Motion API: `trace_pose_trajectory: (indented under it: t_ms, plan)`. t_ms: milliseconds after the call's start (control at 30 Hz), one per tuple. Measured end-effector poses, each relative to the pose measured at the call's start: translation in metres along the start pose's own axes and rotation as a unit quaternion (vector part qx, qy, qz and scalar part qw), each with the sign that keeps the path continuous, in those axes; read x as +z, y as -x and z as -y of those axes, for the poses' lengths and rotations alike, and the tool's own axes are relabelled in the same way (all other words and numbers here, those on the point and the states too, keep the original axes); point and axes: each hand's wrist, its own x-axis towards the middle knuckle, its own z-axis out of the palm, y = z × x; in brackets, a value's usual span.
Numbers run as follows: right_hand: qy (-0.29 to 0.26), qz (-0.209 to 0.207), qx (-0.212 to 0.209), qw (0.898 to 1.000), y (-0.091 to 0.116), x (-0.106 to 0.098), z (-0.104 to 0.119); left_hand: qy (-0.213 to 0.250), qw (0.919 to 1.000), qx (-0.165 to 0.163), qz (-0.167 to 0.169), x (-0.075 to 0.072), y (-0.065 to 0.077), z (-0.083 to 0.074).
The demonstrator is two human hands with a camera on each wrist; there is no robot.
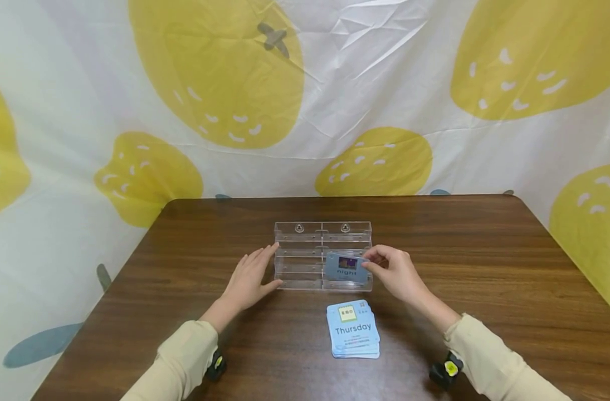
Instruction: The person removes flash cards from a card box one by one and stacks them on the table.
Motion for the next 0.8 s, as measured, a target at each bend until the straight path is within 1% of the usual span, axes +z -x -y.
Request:
trace_pose_trajectory:
  t_ms: [67,200,300,400,600,800]
  plan:
    - [0.003,-0.013,-0.011,1.000,0.001,0.000,0.001,-0.001,1.0000,0.000,0.000,0.000,0.000,0.000]
    - [0.009,-0.054,-0.035,0.998,0.001,-0.001,0.004,-0.003,1.0000,0.002,-0.001,0.000,0.000,0.000]
    - [0.009,-0.071,-0.041,0.997,0.001,-0.003,0.006,-0.004,1.0000,0.003,-0.002,0.001,0.000,0.001]
    - [0.008,-0.069,-0.038,0.997,0.002,-0.004,0.008,-0.005,1.0000,0.002,-0.002,0.001,0.000,0.001]
    - [-0.003,-0.046,-0.018,0.999,0.009,-0.006,0.011,-0.007,1.0000,0.003,-0.002,0.001,0.000,0.001]
    - [-0.023,-0.042,0.002,0.999,0.012,-0.007,0.011,-0.007,1.0000,0.001,0.001,0.001,0.000,0.001]
